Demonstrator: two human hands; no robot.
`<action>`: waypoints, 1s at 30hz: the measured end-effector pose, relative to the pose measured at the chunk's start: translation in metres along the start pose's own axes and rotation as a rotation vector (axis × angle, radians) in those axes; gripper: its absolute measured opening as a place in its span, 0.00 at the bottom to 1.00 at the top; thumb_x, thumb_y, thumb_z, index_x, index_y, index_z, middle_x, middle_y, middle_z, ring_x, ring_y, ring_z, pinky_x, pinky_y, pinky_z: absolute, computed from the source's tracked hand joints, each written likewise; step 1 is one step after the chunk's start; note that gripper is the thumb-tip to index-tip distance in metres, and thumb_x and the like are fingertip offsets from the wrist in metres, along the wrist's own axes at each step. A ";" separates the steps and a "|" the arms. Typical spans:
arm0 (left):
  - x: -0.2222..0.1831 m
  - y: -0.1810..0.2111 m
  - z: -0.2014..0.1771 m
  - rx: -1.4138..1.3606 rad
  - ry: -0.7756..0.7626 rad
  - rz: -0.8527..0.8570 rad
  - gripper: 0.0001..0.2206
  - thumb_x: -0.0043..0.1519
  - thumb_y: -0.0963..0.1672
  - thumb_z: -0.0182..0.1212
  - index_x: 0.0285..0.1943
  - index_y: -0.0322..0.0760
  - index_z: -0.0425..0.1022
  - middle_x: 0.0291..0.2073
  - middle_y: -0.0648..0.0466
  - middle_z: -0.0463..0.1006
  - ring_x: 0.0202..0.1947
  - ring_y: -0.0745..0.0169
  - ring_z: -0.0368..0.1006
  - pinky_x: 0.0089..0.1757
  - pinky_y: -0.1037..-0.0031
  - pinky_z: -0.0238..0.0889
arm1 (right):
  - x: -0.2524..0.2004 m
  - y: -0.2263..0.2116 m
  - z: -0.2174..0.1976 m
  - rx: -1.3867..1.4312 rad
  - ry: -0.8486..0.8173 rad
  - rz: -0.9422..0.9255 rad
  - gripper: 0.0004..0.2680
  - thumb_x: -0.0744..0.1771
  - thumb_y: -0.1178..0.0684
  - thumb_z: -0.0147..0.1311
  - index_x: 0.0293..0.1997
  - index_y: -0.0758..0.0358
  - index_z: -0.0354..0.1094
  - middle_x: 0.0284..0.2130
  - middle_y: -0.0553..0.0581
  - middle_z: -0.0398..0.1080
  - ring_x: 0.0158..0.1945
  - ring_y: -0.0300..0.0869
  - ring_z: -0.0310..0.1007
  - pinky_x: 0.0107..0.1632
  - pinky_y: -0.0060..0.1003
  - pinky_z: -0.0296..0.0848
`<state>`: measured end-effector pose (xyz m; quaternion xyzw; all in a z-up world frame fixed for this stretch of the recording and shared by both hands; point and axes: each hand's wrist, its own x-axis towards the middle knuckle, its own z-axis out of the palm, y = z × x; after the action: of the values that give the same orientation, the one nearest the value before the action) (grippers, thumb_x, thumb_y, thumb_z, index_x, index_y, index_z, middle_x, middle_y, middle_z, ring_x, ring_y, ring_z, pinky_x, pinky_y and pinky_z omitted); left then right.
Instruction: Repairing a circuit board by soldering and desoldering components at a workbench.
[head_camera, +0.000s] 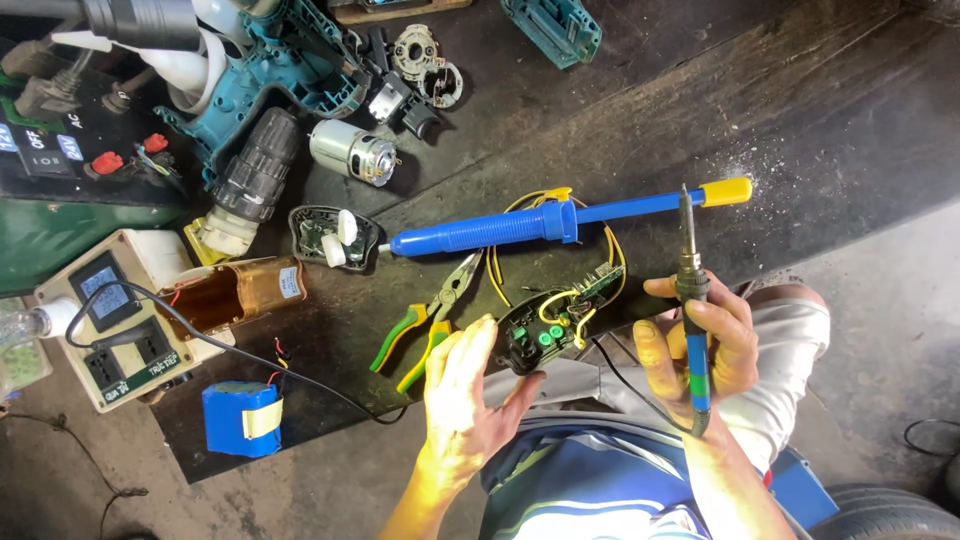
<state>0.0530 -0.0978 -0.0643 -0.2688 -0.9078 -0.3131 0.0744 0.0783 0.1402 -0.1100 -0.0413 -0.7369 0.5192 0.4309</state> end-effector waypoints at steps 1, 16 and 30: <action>-0.001 -0.001 -0.001 -0.012 0.011 0.006 0.37 0.58 0.51 0.78 0.71 0.33 0.62 0.61 0.46 0.74 0.57 0.48 0.73 0.58 0.61 0.68 | -0.002 0.001 -0.001 0.016 0.004 0.016 0.14 0.67 0.57 0.61 0.56 0.58 0.60 0.33 0.64 0.64 0.43 0.59 0.82 0.35 0.30 0.74; 0.082 -0.015 -0.055 0.060 -0.062 0.120 0.05 0.65 0.40 0.66 0.47 0.40 0.77 0.41 0.52 0.76 0.36 0.54 0.70 0.38 0.65 0.61 | -0.009 0.015 -0.014 0.070 -0.004 0.059 0.13 0.68 0.53 0.57 0.54 0.59 0.58 0.49 0.69 0.61 0.37 0.61 0.80 0.37 0.38 0.75; 0.114 -0.023 -0.030 -0.001 -0.119 0.310 0.03 0.65 0.41 0.59 0.40 0.43 0.78 0.34 0.55 0.72 0.33 0.54 0.70 0.38 0.68 0.63 | -0.018 0.038 -0.036 0.147 -0.075 0.008 0.15 0.62 0.67 0.63 0.48 0.77 0.58 0.50 0.80 0.63 0.34 0.55 0.82 0.29 0.30 0.77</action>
<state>-0.0567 -0.0809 -0.0184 -0.4238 -0.8581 -0.2820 0.0678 0.0992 0.1744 -0.1485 0.0069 -0.7124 0.5748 0.4026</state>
